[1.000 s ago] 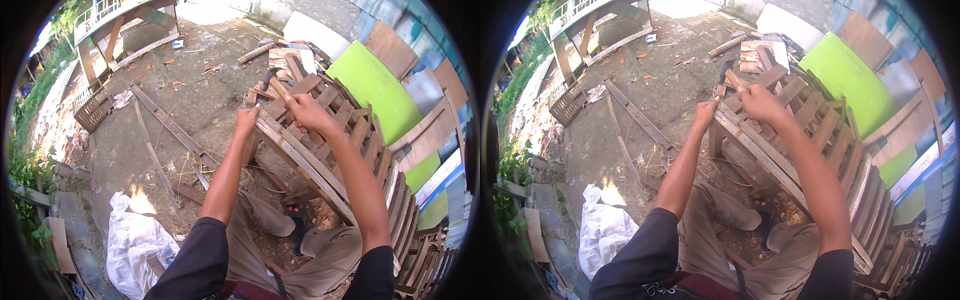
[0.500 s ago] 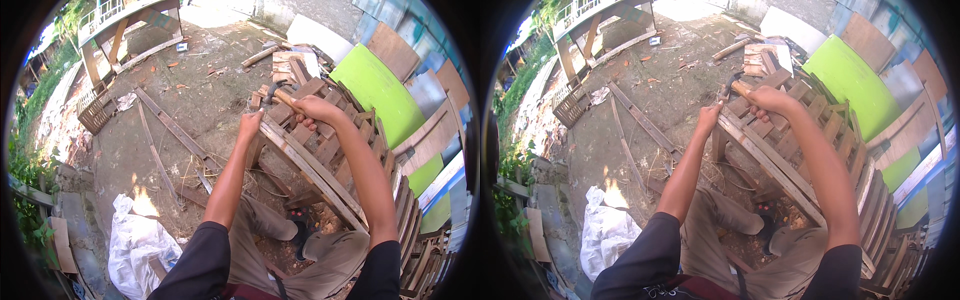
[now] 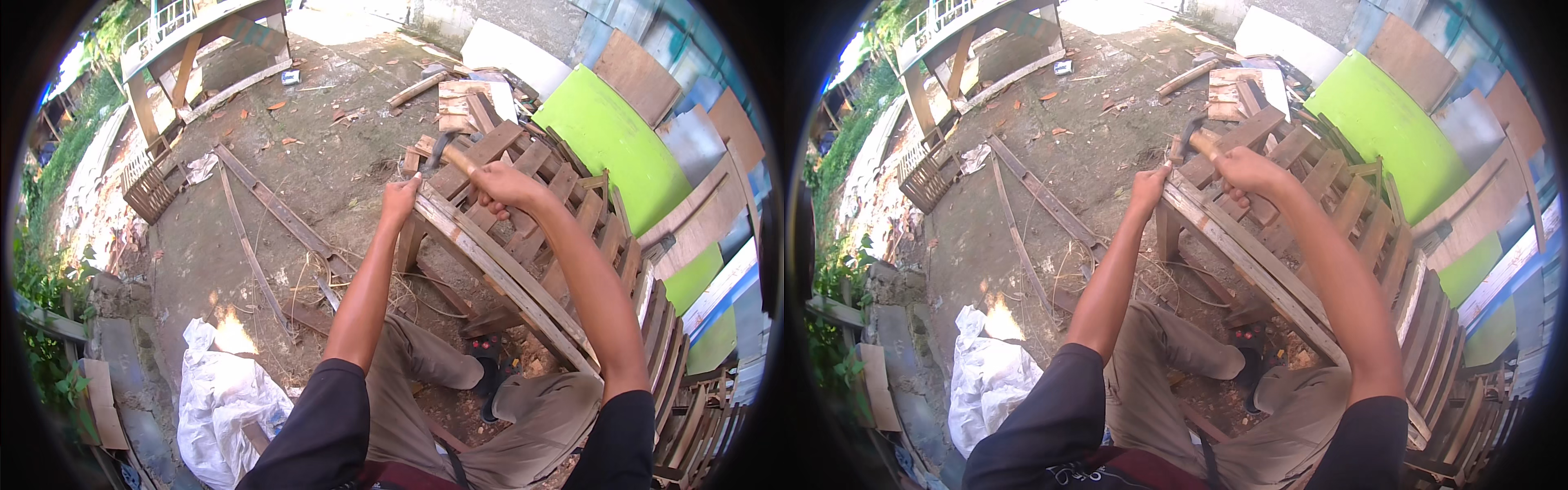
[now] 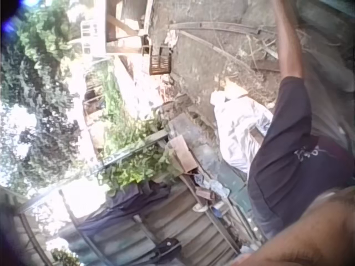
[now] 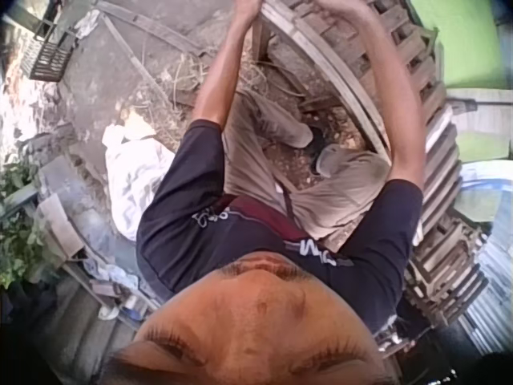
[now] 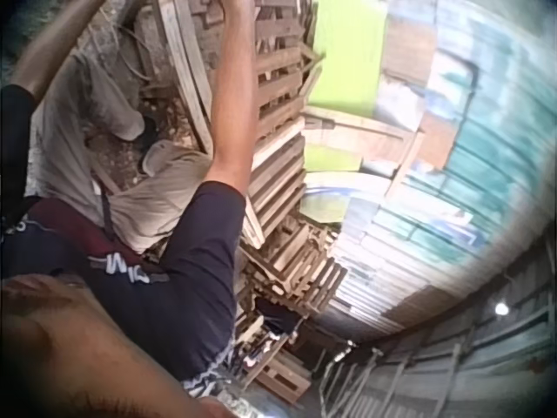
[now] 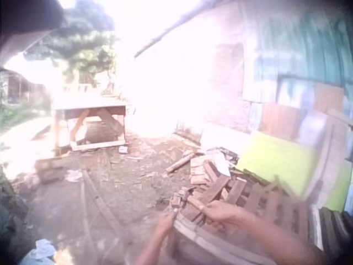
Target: The person assembles a wooden pallet by positioning planks and hammering nails to secure them. The person uses a hammer to drive nails into the wood and adjusts the planks as needed.
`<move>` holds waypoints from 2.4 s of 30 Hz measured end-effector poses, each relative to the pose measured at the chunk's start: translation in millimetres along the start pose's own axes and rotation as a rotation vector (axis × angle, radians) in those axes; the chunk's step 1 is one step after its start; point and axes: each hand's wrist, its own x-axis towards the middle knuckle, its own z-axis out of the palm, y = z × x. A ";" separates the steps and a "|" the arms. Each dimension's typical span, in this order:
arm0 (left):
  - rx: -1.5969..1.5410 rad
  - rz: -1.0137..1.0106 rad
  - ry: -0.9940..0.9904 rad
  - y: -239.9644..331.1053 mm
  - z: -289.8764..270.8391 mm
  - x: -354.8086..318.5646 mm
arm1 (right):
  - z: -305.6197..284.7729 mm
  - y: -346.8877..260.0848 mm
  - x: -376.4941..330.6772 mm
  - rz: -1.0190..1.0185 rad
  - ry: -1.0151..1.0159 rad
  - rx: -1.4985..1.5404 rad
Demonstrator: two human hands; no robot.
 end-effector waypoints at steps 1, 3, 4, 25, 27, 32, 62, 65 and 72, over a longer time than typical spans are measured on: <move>-0.004 0.009 0.013 0.0 1.1 0.3 | -4.7 1.3 -0.8 0.019 -0.040 -0.055; -0.002 -0.004 -0.016 0.6 2.1 1.6 | -6.7 4.2 0.2 0.012 -0.025 -0.030; -0.002 -0.010 -0.030 1.0 2.9 2.5 | -4.9 6.3 2.2 -0.017 0.031 0.050; -0.373 -0.030 -0.030 -12.1 12.9 2.7 | 67.6 44.3 -49.4 -0.173 0.109 0.222; -0.361 -0.056 -0.012 -2.0 19.2 -2.9 | 70.3 49.0 -43.8 -0.204 0.130 0.253; -0.343 -0.040 0.038 -9.7 8.1 6.3 | 72.5 28.9 -41.1 -0.164 0.040 0.214; -0.260 -0.032 0.064 -22.4 14.8 13.7 | 83.0 45.3 -40.5 -0.367 0.245 0.447; -0.268 -0.052 0.071 -22.7 8.3 12.8 | 82.0 52.1 -38.7 -0.146 0.137 0.262; -0.257 -0.056 0.068 -2.2 11.8 -1.3 | 90.3 67.2 -33.0 -0.291 0.243 0.229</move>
